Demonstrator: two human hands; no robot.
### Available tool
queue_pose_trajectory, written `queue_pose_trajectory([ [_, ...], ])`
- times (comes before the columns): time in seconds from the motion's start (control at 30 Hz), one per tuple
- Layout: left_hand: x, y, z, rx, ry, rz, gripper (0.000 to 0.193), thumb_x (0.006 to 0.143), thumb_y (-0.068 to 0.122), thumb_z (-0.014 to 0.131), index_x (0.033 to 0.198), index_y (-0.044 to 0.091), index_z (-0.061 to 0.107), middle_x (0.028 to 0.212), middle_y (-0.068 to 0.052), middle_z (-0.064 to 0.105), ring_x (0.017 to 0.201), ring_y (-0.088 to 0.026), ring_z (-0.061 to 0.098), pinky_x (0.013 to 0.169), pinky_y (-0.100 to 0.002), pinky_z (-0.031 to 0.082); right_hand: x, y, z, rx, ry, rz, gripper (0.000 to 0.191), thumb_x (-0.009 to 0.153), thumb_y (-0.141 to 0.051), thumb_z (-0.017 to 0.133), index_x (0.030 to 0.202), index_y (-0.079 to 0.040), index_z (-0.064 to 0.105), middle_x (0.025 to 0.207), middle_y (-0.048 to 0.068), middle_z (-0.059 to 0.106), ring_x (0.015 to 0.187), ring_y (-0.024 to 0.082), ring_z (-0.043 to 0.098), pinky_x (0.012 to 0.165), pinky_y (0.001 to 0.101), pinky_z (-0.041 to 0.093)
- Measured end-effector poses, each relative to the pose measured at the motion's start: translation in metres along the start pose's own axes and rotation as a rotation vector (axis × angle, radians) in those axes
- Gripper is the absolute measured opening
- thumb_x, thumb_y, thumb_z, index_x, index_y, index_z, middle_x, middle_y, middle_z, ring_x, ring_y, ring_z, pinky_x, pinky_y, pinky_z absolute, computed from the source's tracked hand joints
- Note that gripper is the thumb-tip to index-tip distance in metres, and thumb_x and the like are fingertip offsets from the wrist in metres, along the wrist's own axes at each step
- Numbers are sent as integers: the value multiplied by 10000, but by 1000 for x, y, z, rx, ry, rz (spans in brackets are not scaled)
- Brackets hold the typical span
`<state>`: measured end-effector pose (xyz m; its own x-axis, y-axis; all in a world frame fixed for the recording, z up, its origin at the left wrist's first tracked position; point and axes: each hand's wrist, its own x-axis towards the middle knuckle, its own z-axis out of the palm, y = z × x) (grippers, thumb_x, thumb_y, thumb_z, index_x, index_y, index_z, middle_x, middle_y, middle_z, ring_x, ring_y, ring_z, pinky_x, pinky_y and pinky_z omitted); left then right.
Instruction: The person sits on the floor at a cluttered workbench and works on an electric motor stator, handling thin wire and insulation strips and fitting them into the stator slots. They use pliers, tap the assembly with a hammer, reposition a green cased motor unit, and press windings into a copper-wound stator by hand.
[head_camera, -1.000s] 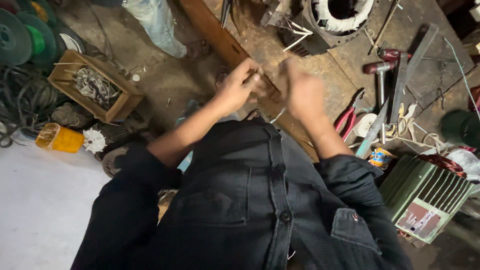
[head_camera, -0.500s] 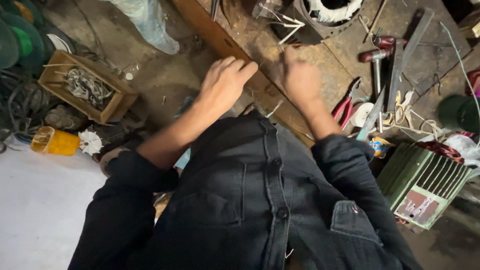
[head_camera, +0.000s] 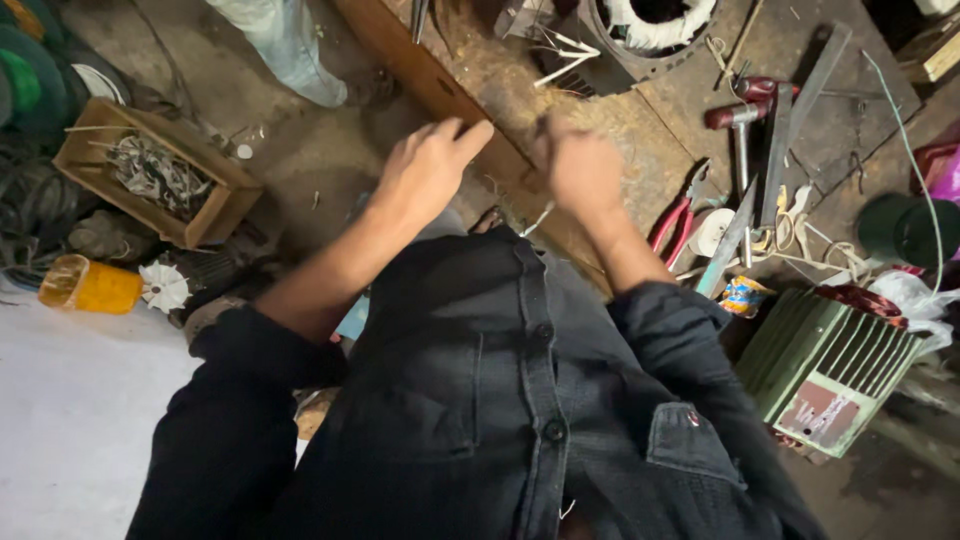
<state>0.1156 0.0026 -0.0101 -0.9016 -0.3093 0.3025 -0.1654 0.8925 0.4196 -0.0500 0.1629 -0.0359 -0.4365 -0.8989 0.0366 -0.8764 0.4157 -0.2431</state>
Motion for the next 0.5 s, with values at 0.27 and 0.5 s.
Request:
queue_pose_trajectory([
  [0.27, -2, 9, -5, 163, 20, 81, 418, 869, 91, 579, 1265, 153, 695, 990, -98, 669, 959, -284, 652, 851, -418, 532, -11, 7, 20, -52, -267, -59, 308, 957, -361, 651, 888, -63, 688, 759, 228, 688, 666, 427, 690, 616, 536, 559],
  [0.5, 1, 14, -15, 171, -90, 51, 351, 893, 102, 585, 1209, 186, 714, 910, -70, 629, 938, -267, 641, 852, -415, 521, -14, 13, -41, 24, 41, 59, 284, 1006, -257, 613, 1179, -33, 634, 690, 221, 670, 617, 440, 661, 552, 560, 503],
])
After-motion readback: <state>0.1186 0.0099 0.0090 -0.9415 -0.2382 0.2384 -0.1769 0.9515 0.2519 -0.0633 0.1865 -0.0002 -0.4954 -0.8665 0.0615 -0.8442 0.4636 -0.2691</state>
